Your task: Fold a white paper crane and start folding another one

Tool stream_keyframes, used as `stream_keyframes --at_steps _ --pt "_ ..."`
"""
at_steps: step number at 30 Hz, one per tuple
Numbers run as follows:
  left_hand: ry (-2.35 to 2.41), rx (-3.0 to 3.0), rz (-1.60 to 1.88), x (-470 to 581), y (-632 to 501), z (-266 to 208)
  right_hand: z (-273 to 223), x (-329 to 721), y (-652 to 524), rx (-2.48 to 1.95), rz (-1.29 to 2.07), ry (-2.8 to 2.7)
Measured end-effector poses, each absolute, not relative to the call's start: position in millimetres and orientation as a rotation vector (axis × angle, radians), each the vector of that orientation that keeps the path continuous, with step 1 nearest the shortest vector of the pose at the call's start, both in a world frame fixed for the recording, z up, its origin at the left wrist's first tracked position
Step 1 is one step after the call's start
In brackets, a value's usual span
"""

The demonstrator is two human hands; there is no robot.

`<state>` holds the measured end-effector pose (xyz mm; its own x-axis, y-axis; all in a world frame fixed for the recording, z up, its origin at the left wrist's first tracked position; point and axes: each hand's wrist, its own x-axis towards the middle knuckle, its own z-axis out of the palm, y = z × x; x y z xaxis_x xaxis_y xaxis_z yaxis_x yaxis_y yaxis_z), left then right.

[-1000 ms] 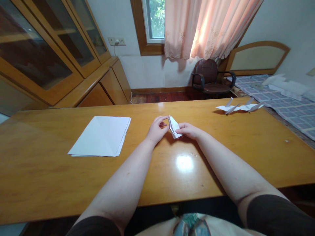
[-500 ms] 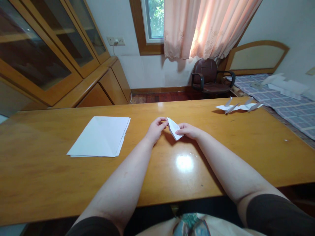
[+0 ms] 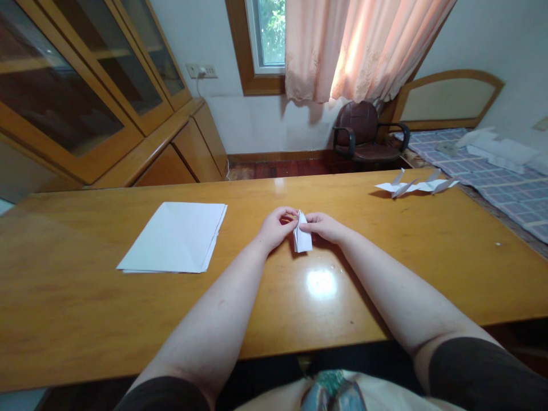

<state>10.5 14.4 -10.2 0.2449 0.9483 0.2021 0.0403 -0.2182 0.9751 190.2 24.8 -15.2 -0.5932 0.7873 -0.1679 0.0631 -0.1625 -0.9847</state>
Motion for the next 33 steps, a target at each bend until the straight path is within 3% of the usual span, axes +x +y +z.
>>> stream_keyframes --at_steps 15,21,33 --pt "1.283 1.756 1.11 6 16 -11 -19 182 26 -1.164 1.482 -1.49" --pt "1.076 1.639 1.126 9 13 -9 -22 180 27 -1.159 1.433 -1.421" --pt "1.197 1.578 1.14 9 16 -12 -15 179 23 -1.193 1.368 -1.387"
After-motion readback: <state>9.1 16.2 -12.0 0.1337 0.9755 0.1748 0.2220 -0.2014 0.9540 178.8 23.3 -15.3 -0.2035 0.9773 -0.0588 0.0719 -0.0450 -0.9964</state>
